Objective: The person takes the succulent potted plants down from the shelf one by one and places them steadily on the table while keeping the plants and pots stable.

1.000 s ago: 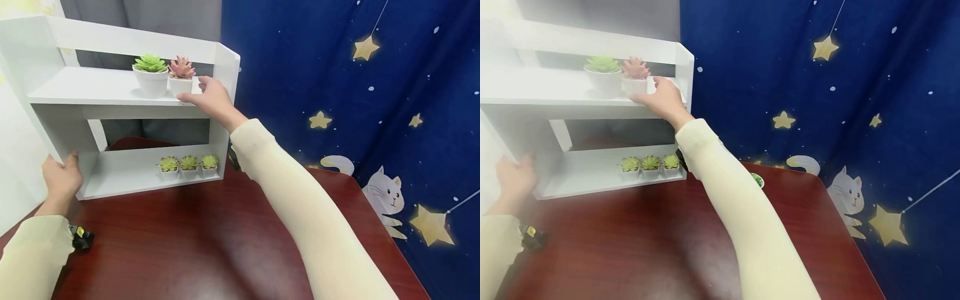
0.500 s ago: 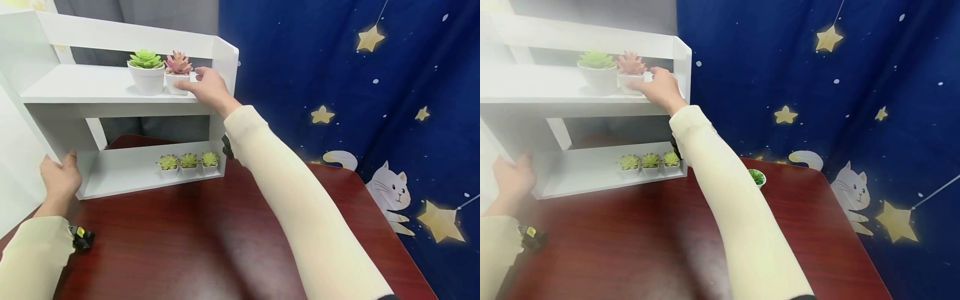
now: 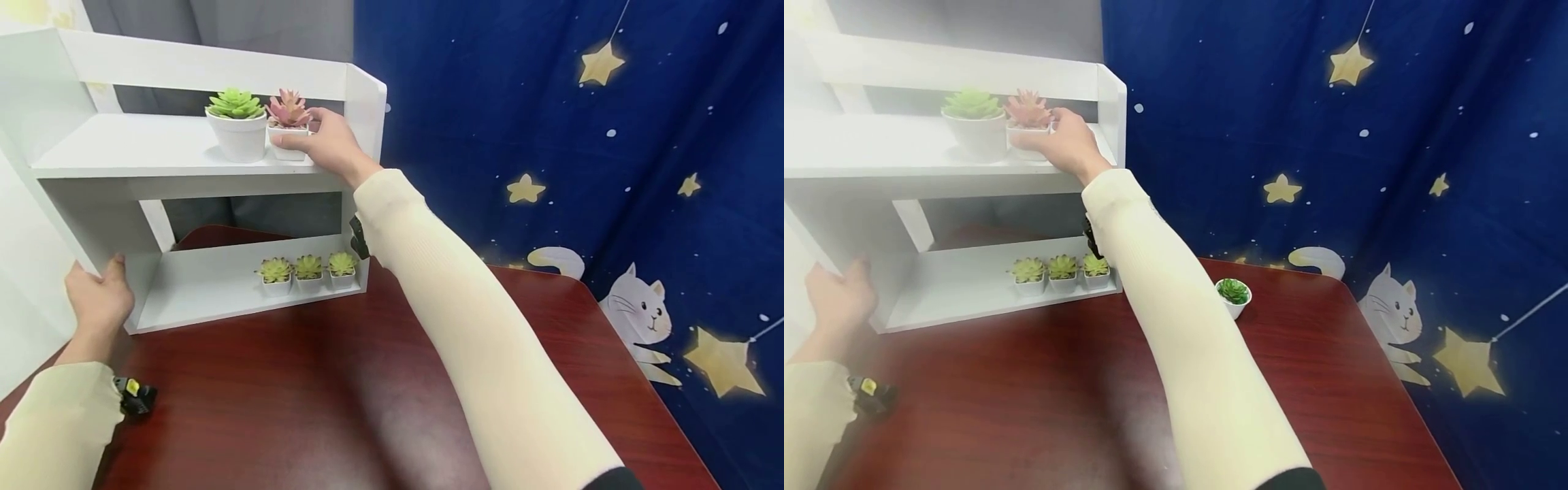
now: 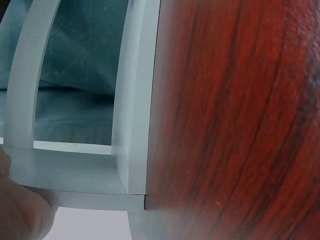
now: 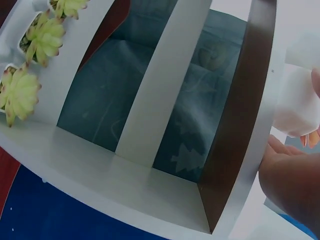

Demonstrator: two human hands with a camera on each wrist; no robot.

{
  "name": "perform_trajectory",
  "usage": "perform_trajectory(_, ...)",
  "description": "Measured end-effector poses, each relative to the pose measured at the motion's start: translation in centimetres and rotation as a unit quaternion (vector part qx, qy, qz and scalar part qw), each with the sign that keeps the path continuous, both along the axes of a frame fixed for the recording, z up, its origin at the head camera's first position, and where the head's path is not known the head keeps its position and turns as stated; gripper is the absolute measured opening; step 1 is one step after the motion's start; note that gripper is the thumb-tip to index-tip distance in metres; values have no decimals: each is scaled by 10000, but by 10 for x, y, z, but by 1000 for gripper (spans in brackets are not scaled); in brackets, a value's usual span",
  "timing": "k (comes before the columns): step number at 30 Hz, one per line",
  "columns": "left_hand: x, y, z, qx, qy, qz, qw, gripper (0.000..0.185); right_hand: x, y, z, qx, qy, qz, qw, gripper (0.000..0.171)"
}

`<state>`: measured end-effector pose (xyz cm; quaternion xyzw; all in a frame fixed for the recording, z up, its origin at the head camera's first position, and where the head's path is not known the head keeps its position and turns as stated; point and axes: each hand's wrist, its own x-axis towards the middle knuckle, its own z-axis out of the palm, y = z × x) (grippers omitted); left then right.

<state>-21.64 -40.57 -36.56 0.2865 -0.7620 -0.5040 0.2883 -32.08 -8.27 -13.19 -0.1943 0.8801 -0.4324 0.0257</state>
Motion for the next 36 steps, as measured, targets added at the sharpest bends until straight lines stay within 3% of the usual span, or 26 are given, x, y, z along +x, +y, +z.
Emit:
perform_trajectory(10, -3, -2, -1, -426, 104, 63, 9990, 53, 3, 1, -3, -241, 16, -207, 9995, 79)
perform_trajectory(20, -5, -4, -3, -379, 92, -8, 9992, 52, 11, 9, -6, -493, 198, -534, 9972, 70)
perform_trajectory(31, -7, 3, -1, -454, 148, -13, 9989, 53, 20, 37, -16, -1275, 396, -366, 9904, 70)
perform_trajectory(36, -9, 1, -1, -460, 156, 28, 9988, 52, 27, 52, -21, -1291, 502, -414, 9895, 70)
